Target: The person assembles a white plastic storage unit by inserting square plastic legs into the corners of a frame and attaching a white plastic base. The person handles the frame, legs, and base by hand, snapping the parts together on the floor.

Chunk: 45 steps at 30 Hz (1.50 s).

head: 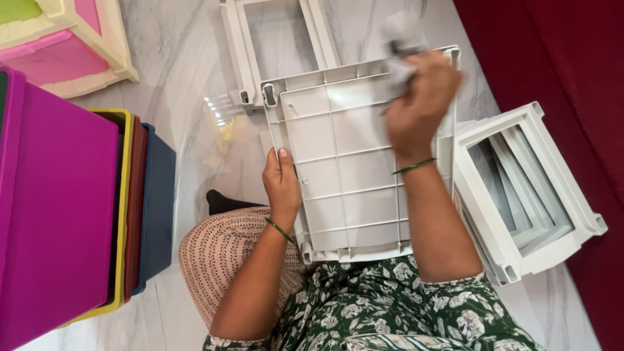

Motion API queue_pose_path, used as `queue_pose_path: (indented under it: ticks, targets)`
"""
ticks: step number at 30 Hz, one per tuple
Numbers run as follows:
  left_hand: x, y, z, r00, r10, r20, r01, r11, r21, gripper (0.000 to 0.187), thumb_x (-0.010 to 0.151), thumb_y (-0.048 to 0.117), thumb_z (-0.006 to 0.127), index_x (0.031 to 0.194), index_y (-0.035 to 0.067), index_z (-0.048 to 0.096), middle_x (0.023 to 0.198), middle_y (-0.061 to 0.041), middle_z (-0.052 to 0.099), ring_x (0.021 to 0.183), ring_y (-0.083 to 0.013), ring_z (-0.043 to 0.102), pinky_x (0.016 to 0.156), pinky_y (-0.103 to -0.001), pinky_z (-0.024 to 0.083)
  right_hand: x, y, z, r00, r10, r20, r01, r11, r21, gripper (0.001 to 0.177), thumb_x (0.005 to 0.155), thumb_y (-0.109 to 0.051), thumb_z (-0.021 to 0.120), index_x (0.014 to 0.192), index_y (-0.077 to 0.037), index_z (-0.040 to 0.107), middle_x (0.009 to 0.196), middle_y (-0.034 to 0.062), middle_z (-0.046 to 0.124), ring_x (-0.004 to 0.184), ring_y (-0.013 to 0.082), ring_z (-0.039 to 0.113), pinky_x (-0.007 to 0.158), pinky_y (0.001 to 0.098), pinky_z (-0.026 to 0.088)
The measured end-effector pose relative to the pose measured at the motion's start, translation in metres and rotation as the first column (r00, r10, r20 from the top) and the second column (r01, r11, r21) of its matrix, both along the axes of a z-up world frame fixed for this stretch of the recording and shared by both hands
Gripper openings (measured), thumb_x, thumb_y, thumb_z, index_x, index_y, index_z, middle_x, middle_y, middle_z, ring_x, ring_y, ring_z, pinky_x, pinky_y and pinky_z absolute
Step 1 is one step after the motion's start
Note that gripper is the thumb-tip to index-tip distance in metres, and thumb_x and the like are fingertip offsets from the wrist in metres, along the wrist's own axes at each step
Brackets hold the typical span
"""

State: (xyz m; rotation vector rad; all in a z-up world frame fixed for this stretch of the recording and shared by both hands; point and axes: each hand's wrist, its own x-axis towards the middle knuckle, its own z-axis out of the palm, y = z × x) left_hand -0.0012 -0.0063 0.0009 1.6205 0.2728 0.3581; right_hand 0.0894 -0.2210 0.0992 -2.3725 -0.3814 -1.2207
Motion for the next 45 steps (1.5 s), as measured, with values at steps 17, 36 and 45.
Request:
queue_pose_path:
  ticks: [17, 36, 45]
  targets:
    - [0.004, 0.004, -0.017, 0.942, -0.337, -0.013, 0.329, 0.927, -0.181, 0.037, 0.116, 0.036, 0.040, 0.118, 0.001, 0.053, 0.094, -0.001, 0.047, 0.089, -0.0103, 0.042, 0.084, -0.025, 0.044, 0.047, -0.076, -0.060, 0.954, -0.201, -0.223, 0.218, 0.974, 0.055, 0.030, 0.093, 0.015, 0.055, 0.117, 0.001, 0.066, 0.126, 0.0136, 0.059, 0.113, 0.0331, 0.064, 0.098, 0.0405, 0.055]
    - [0.003, -0.008, -0.031, 0.934, -0.356, 0.025, 0.354, 0.917, -0.183, 0.100, 0.103, 0.070, 0.019, 0.158, -0.013, 0.021, 0.165, -0.026, 0.029, 0.156, -0.0317, 0.023, 0.127, -0.040, 0.017, 0.006, 0.121, -0.015, 0.881, 0.385, -0.275, -0.403, 0.915, -0.011, 0.036, 0.096, 0.000, 0.069, 0.132, 0.003, 0.064, 0.145, 0.0179, 0.050, 0.126, 0.0399, 0.049, 0.108, 0.0475, 0.045]
    - [0.004, -0.012, -0.018, 0.880, -0.445, 0.166, 0.474, 0.848, -0.237, 0.082, 0.109, 0.055, 0.039, 0.160, -0.007, 0.020, 0.163, -0.025, 0.034, 0.153, -0.0295, 0.029, 0.125, -0.038, 0.022, 0.033, 0.122, -0.027, 0.927, 0.296, -0.231, -0.297, 0.954, 0.030, 0.030, 0.091, 0.012, 0.060, 0.114, -0.003, 0.071, 0.129, 0.0148, 0.053, 0.114, 0.0333, 0.052, 0.098, 0.0426, 0.051]
